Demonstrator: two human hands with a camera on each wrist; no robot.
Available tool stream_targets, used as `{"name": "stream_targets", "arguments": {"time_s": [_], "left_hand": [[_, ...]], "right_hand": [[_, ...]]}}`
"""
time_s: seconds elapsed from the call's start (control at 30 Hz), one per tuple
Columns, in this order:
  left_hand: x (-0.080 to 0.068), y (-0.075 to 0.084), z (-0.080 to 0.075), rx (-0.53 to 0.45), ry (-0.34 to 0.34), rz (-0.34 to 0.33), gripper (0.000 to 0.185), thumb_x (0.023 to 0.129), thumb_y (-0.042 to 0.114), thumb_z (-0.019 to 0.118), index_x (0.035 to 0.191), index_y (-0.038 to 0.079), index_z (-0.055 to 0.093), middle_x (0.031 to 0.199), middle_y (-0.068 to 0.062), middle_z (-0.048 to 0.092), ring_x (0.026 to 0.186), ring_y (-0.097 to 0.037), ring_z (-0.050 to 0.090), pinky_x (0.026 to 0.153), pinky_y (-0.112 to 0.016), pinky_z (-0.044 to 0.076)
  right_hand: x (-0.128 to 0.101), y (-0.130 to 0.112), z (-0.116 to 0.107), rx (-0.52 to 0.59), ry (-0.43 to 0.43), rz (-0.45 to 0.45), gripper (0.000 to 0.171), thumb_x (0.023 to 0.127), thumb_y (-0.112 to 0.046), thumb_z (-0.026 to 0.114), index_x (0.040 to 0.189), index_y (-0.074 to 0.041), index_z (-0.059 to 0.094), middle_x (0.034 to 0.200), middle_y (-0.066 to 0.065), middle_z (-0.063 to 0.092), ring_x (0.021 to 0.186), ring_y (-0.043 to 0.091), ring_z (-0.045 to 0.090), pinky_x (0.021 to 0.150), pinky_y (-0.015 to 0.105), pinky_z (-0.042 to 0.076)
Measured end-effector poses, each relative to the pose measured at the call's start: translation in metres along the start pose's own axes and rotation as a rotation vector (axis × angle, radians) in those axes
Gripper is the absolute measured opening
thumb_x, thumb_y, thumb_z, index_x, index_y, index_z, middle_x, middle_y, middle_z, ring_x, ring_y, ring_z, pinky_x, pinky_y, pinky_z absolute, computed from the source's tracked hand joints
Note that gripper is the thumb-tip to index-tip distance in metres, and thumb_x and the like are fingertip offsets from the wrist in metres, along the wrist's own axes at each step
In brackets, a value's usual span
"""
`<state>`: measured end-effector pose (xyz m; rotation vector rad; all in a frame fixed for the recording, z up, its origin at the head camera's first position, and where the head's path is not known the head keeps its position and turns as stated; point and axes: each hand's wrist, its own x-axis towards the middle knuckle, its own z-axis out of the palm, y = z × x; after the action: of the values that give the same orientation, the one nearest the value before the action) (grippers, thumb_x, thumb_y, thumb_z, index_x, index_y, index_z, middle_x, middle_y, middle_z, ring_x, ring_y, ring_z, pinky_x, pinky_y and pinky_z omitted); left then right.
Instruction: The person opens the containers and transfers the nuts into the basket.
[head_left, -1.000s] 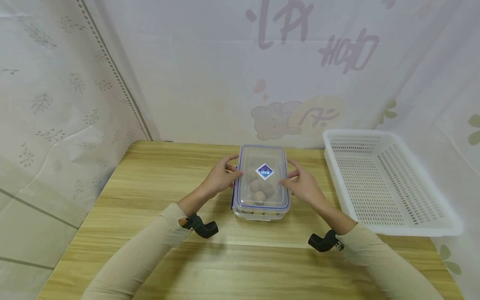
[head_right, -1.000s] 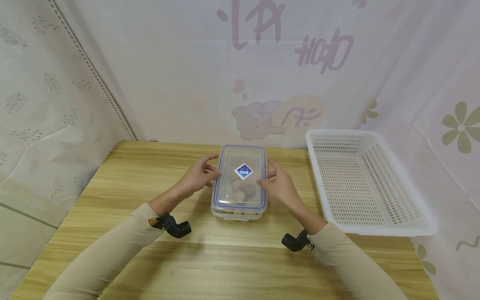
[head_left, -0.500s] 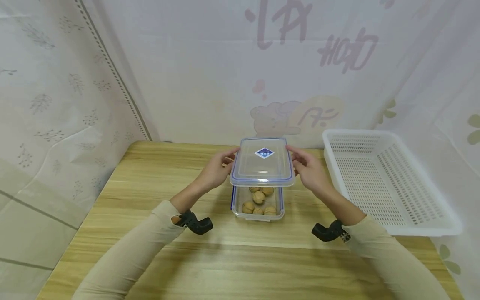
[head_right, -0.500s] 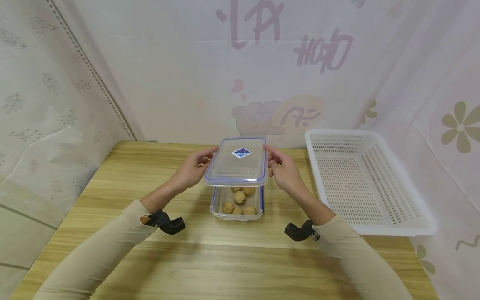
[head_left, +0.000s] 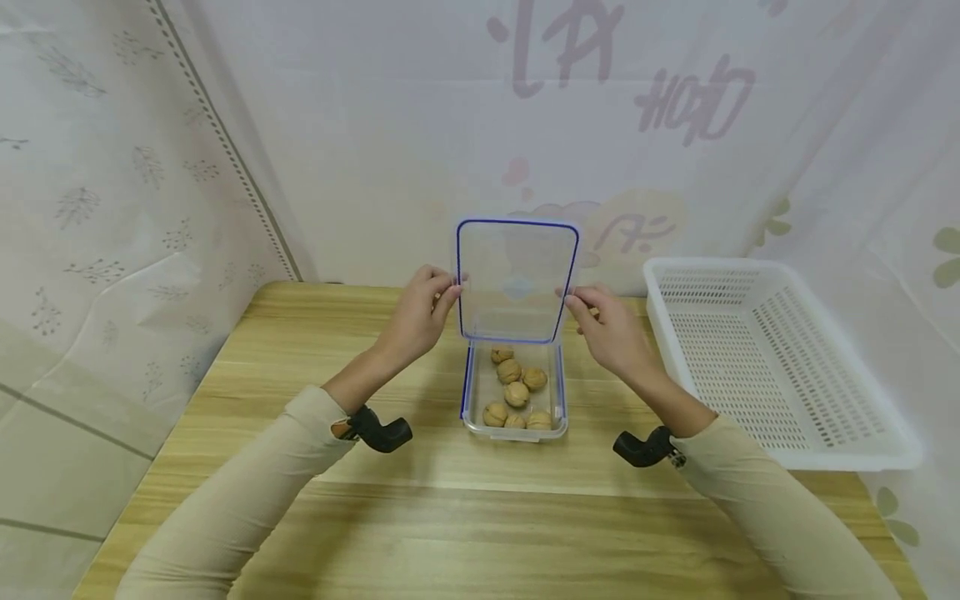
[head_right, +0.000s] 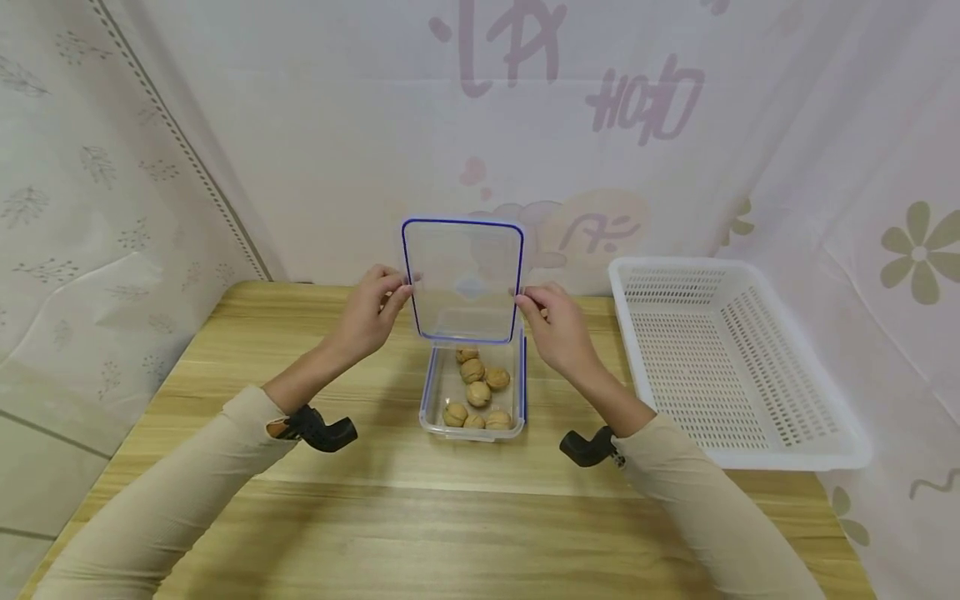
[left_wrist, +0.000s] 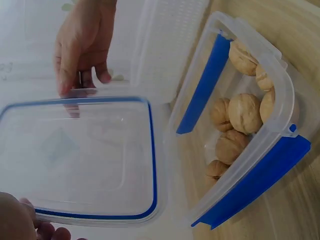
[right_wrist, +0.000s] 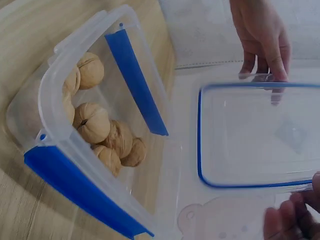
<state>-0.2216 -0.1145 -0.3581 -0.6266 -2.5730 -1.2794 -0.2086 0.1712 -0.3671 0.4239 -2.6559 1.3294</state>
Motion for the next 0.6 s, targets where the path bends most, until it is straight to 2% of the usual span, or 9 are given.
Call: {"name": "stream_targets", "arguments": {"time_s": [0.07,0.13,0.27,0.4,0.5,0.6], "left_hand": [[0.001,0.000,-0.005,-0.028,0.000,-0.002,0.029,0.107,0.005,0.050,0.128,-0.010,0.063,0.112,-0.024,0.055,0.091,-0.030,0.056,0.077,-0.039,0.058],[0.002,0.000,-0.009,-0.067,-0.004,-0.013,0.032,0.107,0.002,0.050,0.134,-0.011,0.058,0.111,-0.025,0.055,0.090,-0.033,0.060,0.075,-0.042,0.063],[0.003,0.001,-0.018,-0.097,-0.021,-0.073,0.039,0.106,0.001,0.051,0.144,-0.009,0.050,0.107,-0.026,0.057,0.083,-0.036,0.064,0.066,-0.039,0.065],[0.006,-0.001,-0.029,-0.106,-0.068,-0.170,0.047,0.106,0.003,0.051,0.152,-0.004,0.040,0.108,-0.023,0.060,0.084,-0.033,0.064,0.061,-0.032,0.064],[0.008,-0.003,-0.038,-0.122,-0.112,-0.238,0.049,0.107,0.005,0.050,0.153,-0.003,0.038,0.110,-0.024,0.061,0.086,-0.033,0.065,0.060,-0.030,0.064],[0.008,-0.004,-0.049,-0.134,-0.157,-0.302,0.049,0.107,0.005,0.050,0.153,-0.005,0.038,0.113,-0.027,0.060,0.090,-0.034,0.066,0.065,-0.035,0.066]], "right_hand": [[0.003,-0.003,0.003,0.051,-0.011,0.006,0.033,0.109,-0.021,0.050,0.130,-0.001,0.067,0.125,0.017,0.064,0.091,0.032,0.066,0.076,0.041,0.063],[0.007,-0.007,0.006,0.124,-0.030,0.028,0.032,0.109,-0.017,0.049,0.127,0.003,0.066,0.124,0.019,0.065,0.094,0.032,0.066,0.079,0.039,0.065],[0.013,-0.013,0.013,0.240,-0.056,0.100,0.034,0.109,-0.014,0.049,0.135,0.005,0.059,0.114,0.022,0.065,0.091,0.032,0.065,0.072,0.032,0.065],[0.018,-0.018,0.020,0.278,-0.063,0.144,0.044,0.108,-0.011,0.051,0.149,0.001,0.046,0.111,0.024,0.063,0.086,0.028,0.066,0.068,0.036,0.066],[0.023,-0.022,0.027,0.315,-0.081,0.181,0.051,0.107,-0.008,0.053,0.155,-0.004,0.039,0.112,0.024,0.064,0.081,0.025,0.066,0.065,0.037,0.066],[0.027,-0.027,0.036,0.358,-0.113,0.217,0.053,0.106,-0.007,0.054,0.156,-0.006,0.037,0.113,0.023,0.064,0.078,0.022,0.066,0.063,0.035,0.065]]}}
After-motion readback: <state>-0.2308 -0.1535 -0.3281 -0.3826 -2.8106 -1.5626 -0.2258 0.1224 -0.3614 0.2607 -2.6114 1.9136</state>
